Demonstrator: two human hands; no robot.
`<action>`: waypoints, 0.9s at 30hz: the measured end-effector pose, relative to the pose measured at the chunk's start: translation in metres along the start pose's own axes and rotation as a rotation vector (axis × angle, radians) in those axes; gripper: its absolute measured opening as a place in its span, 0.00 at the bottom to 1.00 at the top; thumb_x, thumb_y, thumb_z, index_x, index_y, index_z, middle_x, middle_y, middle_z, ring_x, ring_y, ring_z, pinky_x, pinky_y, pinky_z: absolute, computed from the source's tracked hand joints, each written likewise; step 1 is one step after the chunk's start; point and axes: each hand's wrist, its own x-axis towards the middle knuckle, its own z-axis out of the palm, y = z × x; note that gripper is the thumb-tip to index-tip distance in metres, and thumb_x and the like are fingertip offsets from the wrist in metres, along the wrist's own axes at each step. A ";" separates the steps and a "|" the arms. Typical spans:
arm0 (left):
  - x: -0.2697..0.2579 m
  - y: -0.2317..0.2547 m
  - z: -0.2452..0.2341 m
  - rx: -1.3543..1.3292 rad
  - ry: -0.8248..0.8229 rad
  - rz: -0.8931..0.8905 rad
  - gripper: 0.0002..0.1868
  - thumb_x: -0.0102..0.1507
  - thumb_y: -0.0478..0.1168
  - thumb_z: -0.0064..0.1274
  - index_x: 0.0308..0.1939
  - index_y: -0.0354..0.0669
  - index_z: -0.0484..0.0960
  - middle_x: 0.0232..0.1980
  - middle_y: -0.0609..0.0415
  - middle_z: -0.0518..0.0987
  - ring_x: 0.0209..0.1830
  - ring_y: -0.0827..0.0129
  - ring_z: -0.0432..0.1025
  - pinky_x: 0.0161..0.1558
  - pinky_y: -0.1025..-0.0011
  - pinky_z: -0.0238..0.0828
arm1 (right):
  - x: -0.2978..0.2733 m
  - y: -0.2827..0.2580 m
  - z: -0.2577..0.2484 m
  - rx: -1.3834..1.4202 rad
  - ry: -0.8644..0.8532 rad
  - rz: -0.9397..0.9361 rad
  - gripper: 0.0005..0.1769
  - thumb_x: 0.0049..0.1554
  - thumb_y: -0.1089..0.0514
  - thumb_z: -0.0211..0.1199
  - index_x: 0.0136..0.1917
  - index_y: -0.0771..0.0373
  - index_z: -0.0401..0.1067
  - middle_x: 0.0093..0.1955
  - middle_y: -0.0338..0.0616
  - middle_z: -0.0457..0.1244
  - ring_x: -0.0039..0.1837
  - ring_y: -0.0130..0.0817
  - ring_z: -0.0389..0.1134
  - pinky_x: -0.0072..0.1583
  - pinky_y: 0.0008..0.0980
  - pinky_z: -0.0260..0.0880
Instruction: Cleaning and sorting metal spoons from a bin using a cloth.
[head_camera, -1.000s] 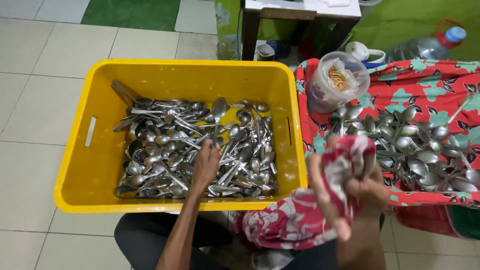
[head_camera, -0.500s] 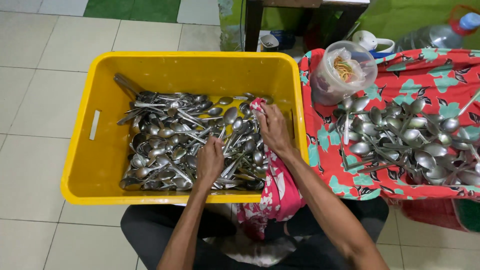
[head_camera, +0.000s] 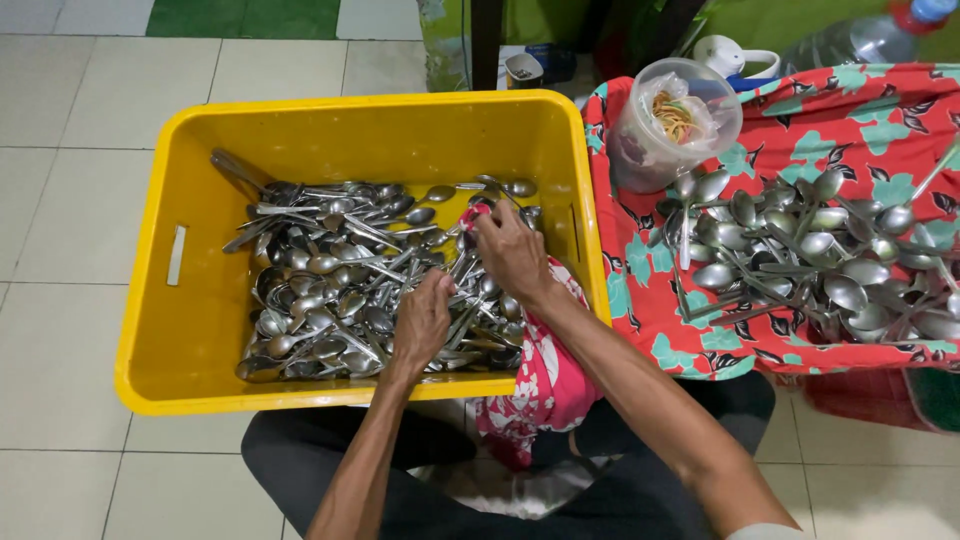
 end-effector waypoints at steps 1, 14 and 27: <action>0.001 0.000 0.003 0.021 -0.004 -0.003 0.15 0.73 0.42 0.37 0.37 0.46 0.78 0.31 0.41 0.82 0.32 0.39 0.76 0.37 0.51 0.68 | 0.001 0.006 0.002 -0.027 0.035 0.025 0.03 0.61 0.59 0.57 0.45 0.58 0.65 0.45 0.42 0.54 0.37 0.51 0.68 0.33 0.49 0.72; -0.007 0.015 -0.002 0.140 0.001 -0.015 0.14 0.73 0.42 0.35 0.38 0.45 0.74 0.27 0.38 0.81 0.30 0.37 0.77 0.35 0.49 0.70 | -0.005 -0.011 0.006 0.132 -0.057 0.178 0.04 0.58 0.55 0.57 0.44 0.55 0.65 0.45 0.44 0.57 0.37 0.60 0.69 0.37 0.59 0.73; -0.003 0.008 0.006 0.233 -0.048 -0.027 0.15 0.74 0.47 0.33 0.39 0.47 0.73 0.25 0.35 0.79 0.30 0.36 0.77 0.35 0.46 0.70 | 0.003 -0.007 -0.004 0.089 -0.069 0.256 0.03 0.57 0.60 0.54 0.46 0.60 0.64 0.48 0.51 0.59 0.36 0.67 0.70 0.39 0.63 0.72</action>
